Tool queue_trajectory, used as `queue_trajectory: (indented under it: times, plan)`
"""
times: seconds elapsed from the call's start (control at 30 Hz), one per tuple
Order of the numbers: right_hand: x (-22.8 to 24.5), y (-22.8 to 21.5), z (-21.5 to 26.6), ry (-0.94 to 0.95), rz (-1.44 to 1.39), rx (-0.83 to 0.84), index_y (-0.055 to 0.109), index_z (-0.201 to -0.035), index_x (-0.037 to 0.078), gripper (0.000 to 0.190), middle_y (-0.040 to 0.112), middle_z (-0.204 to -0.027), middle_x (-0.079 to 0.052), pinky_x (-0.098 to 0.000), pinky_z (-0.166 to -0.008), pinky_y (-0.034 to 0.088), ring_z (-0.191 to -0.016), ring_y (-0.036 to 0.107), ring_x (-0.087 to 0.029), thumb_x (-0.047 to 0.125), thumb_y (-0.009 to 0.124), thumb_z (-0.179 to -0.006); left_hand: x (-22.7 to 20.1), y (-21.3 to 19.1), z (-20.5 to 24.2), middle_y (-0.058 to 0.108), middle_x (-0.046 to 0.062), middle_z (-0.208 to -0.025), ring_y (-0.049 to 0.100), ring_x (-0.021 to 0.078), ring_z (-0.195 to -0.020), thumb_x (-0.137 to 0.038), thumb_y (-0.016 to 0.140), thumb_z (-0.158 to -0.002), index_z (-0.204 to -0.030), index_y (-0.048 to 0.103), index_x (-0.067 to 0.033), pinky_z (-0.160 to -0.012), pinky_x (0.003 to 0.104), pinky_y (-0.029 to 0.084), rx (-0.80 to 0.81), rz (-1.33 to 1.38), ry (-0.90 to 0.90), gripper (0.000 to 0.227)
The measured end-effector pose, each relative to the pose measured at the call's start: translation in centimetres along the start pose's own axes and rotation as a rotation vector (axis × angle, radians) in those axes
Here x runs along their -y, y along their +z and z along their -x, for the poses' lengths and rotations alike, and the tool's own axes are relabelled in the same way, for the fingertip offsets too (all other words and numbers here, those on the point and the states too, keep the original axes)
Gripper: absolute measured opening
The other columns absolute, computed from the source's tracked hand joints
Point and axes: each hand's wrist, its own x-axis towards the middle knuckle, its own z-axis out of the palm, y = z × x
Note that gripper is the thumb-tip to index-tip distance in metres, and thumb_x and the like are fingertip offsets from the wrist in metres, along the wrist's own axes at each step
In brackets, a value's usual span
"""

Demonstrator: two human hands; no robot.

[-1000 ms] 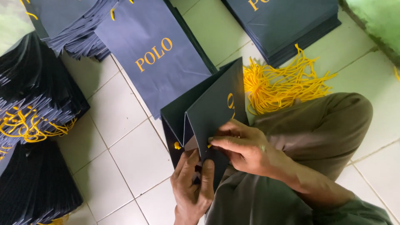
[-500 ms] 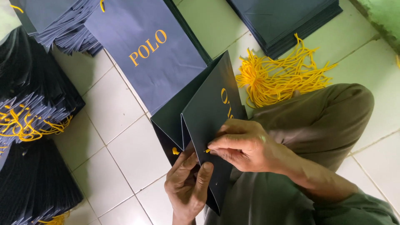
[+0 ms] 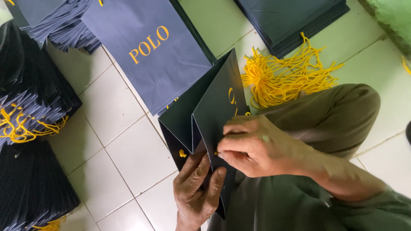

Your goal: The person is assembling paper bags by threading yellow cord handles through pre-punched holes and tying knots to secure them.

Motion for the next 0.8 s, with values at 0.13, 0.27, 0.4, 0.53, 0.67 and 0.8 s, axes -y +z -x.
queue_trajectory:
  times: [0.13, 0.27, 0.4, 0.53, 0.67, 0.8]
  plan:
    - [-0.2, -0.4, -0.2, 0.103, -0.107, 0.049, 0.066, -0.072, 0.003, 0.007, 0.061, -0.066, -0.004, -0.0309, -0.044, 0.038, -0.047, 0.050, -0.018, -0.001, 0.071, -0.074, -0.4, 0.0, -0.1, 0.064, 0.025, -0.137, 0.077, 0.0271, -0.105, 0.003, 0.074, -0.084, -0.124, 0.066, 0.0033, -0.083, 0.028, 0.063, 0.028, -0.036, 0.047, 0.040]
    - [-0.5, -0.9, -0.3, 0.281, -0.282, 0.168, 0.061, -0.063, 0.001, 0.013, 0.066, -0.060, -0.002, -0.0275, -0.040, 0.035, -0.045, 0.045, -0.011, 0.002, 0.068, -0.074, -0.2, 0.2, 0.2, 0.065, 0.027, -0.132, 0.079, 0.0285, -0.101, 0.002, 0.075, -0.084, -0.120, 0.068, 0.0070, -0.082, 0.029, 0.065, 0.062, -0.108, 0.112, 0.037]
    - [0.1, -0.1, -0.1, 0.242, -0.184, 0.124, 0.058, -0.058, 0.002, 0.015, 0.064, -0.053, -0.005, -0.0313, -0.036, 0.034, -0.038, 0.046, -0.016, 0.005, 0.063, -0.072, -0.6, 0.4, -0.1, 0.067, 0.030, -0.124, 0.079, 0.0278, -0.086, 0.001, 0.076, -0.080, -0.111, 0.069, 0.0110, -0.070, 0.028, 0.065, 0.034, -0.226, 0.193, 0.033]
    - [0.6, 0.6, 0.3, 0.025, 0.097, -0.057, 0.051, -0.068, 0.006, 0.016, 0.053, -0.061, -0.008, -0.0383, -0.042, 0.036, -0.044, 0.045, -0.026, -0.001, 0.064, -0.072, -1.0, 0.1, 0.1, 0.069, 0.026, -0.120, 0.073, 0.0271, -0.088, 0.001, 0.066, -0.083, -0.115, 0.067, 0.0132, -0.075, 0.030, 0.059, 0.033, -0.156, 0.069, 0.035]
    - [0.7, 0.1, 0.4, 0.094, 0.058, -0.080, 0.065, -0.076, 0.005, 0.009, 0.064, -0.071, -0.005, -0.0321, -0.044, 0.041, -0.051, 0.055, -0.021, -0.001, 0.070, -0.073, -1.2, 0.5, -0.3, 0.070, 0.012, -0.104, 0.055, 0.0149, -0.077, -0.016, 0.056, -0.101, -0.113, 0.071, 0.0082, -0.070, 0.027, 0.044, -0.056, 0.178, -0.223, 0.030]
    - [1.1, -0.1, 0.7, 0.108, -0.015, -0.077, 0.069, -0.081, 0.004, 0.012, 0.064, -0.069, -0.004, -0.0285, -0.039, 0.038, -0.046, 0.052, -0.015, -0.006, 0.070, -0.073, 1.8, 1.6, 0.2, 0.070, 0.012, -0.107, 0.062, 0.0180, -0.096, 0.005, 0.065, -0.095, -0.103, 0.074, 0.0047, -0.088, 0.029, 0.048, -0.107, 0.509, -0.271, 0.012]
